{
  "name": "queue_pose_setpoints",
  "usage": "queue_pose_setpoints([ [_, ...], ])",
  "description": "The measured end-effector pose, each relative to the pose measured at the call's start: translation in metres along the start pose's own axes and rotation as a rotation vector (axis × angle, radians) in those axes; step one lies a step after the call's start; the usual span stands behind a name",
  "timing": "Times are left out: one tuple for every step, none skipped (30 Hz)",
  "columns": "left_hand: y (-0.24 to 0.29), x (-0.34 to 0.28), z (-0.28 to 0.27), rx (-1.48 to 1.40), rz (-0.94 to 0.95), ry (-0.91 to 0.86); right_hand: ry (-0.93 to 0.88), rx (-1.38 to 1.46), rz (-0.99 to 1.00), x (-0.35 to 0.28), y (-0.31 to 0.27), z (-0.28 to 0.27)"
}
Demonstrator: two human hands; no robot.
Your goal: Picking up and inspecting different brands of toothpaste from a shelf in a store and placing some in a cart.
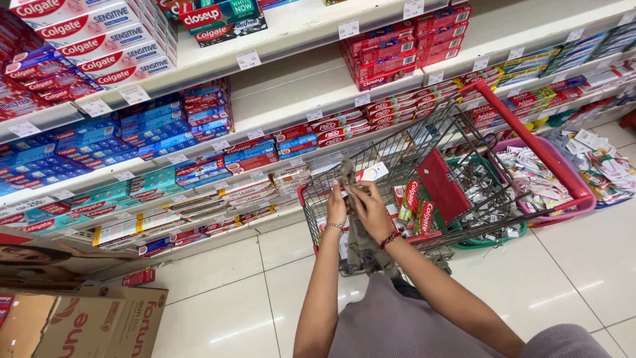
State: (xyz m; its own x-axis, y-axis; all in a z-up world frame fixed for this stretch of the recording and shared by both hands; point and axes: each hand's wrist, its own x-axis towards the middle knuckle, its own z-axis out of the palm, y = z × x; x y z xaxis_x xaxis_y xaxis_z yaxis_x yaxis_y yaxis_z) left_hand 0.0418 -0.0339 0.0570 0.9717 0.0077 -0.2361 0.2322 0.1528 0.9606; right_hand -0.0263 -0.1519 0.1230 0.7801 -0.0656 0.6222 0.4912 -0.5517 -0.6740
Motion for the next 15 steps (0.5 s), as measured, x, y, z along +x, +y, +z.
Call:
queue_pose_setpoints([
  [0.001,-0.007,-0.001,0.0,-0.001,-0.001,0.0,-0.001,0.001,0.001,0.001,-0.005],
  [0.006,-0.01,-0.002,-0.07,-0.026,-0.012,-0.019,0.008,0.023,0.006,0.002,-0.009],
  [0.011,-0.013,-0.004,-0.14,-0.051,-0.024,-0.039,0.016,0.044,0.012,0.004,-0.012],
  [0.015,-0.016,-0.007,-0.139,-0.054,-0.02,-0.042,0.018,0.046,0.014,0.02,-0.016],
  [0.019,-0.018,-0.011,-0.16,0.013,-0.039,0.055,-0.045,0.096,0.017,0.036,-0.021],
  [0.023,-0.02,-0.012,-0.184,0.081,-0.06,0.153,-0.112,0.142,0.02,0.053,-0.027],
  [0.022,-0.02,-0.015,-0.185,0.08,-0.059,0.151,-0.113,0.142,0.019,0.066,-0.033],
  [0.023,-0.018,-0.017,-0.174,0.037,-0.078,0.188,-0.014,0.282,0.021,0.078,-0.037],
  [0.023,-0.016,-0.02,-0.162,-0.006,-0.098,0.223,0.086,0.421,0.024,0.09,-0.042],
  [0.029,-0.019,-0.015,-0.164,-0.003,-0.1,0.225,0.085,0.418,0.012,0.123,-0.033],
  [0.034,-0.022,-0.01,-0.126,-0.009,-0.116,0.209,0.298,0.626,0.0,0.155,-0.024],
  [0.04,-0.025,-0.005,-0.09,-0.014,-0.131,0.185,0.515,0.829,-0.011,0.188,-0.015],
  [0.035,-0.019,0.001,-0.093,-0.01,-0.131,0.184,0.514,0.825,-0.01,0.183,-0.012],
  [0.027,-0.017,0.005,-0.086,0.019,-0.157,0.2,0.678,0.692,-0.013,0.178,-0.008],
  [0.02,-0.014,0.009,-0.079,0.049,-0.184,0.212,0.838,0.555,-0.016,0.173,-0.004],
])
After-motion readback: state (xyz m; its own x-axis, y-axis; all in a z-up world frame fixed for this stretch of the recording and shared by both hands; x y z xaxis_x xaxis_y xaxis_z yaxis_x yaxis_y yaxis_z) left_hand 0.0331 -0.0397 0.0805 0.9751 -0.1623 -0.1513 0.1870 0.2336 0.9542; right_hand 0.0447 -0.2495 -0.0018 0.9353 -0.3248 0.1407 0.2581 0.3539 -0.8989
